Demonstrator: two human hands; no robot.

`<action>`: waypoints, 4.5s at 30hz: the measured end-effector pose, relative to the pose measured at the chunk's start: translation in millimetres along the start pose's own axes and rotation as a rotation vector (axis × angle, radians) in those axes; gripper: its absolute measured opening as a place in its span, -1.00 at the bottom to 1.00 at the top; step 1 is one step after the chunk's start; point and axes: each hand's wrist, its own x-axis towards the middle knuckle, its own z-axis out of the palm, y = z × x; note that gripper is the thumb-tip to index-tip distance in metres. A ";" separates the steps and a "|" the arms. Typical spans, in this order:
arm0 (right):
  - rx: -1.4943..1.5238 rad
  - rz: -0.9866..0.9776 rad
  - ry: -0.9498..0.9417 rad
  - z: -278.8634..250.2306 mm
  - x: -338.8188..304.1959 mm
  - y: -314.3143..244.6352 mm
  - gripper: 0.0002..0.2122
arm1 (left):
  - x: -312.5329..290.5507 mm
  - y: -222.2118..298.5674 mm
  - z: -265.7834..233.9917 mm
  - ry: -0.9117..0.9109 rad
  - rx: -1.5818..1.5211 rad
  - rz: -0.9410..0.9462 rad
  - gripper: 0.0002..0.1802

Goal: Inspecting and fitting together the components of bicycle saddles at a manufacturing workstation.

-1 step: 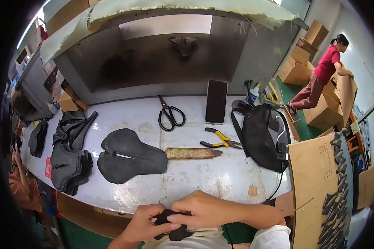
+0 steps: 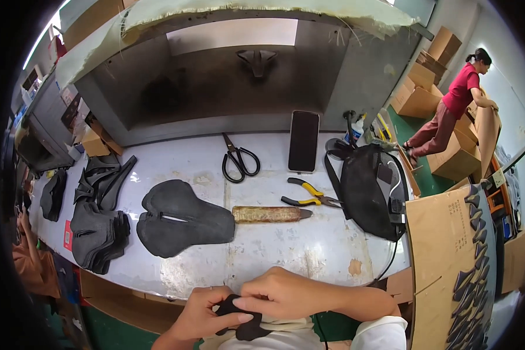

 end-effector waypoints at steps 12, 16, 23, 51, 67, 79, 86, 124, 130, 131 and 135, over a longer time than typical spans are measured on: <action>0.901 0.259 0.154 49.3 19.3 53.4 -0.77 | -5.8 -16.5 15.2 0.233 -0.585 -0.123 -0.84; 0.019 -0.286 0.523 46.4 14.9 33.4 -0.83 | -0.9 -18.0 14.6 0.384 -0.603 -0.053 -0.84; 0.247 -0.021 0.301 47.2 21.1 31.5 -0.82 | -9.7 -34.1 7.6 0.349 -0.738 -0.111 -0.77; 0.864 0.150 -0.072 68.0 13.0 57.8 -0.77 | 6.9 -47.1 -6.9 0.384 -1.084 -0.086 -0.82; 0.482 -0.018 -0.302 65.2 -2.3 80.8 -0.62 | 8.6 -56.6 -20.7 0.479 -1.000 -0.017 -0.83; 0.579 -0.142 -0.034 62.8 5.9 58.9 -0.69 | 3.1 -54.5 -8.4 0.297 -1.154 -0.108 -0.78; 0.601 -0.136 -0.027 64.2 15.2 56.8 -0.69 | 4.2 -53.9 0.4 0.302 -1.152 -0.065 -0.79; 1.277 0.065 0.272 67.5 14.1 33.7 -0.82 | 20.4 -39.4 1.6 0.553 0.002 0.649 -0.80; 1.320 0.013 0.405 65.1 17.7 37.6 -0.86 | 9.6 -26.8 -11.0 0.194 -0.278 0.187 -0.72; 1.301 -0.009 0.427 64.9 18.8 33.6 -0.86 | 7.8 -27.3 -13.3 0.195 -0.052 0.266 -0.68; 1.354 -0.015 0.353 61.1 18.5 25.1 -0.85 | 7.5 -16.8 -10.3 0.075 -0.723 -0.055 -0.70</action>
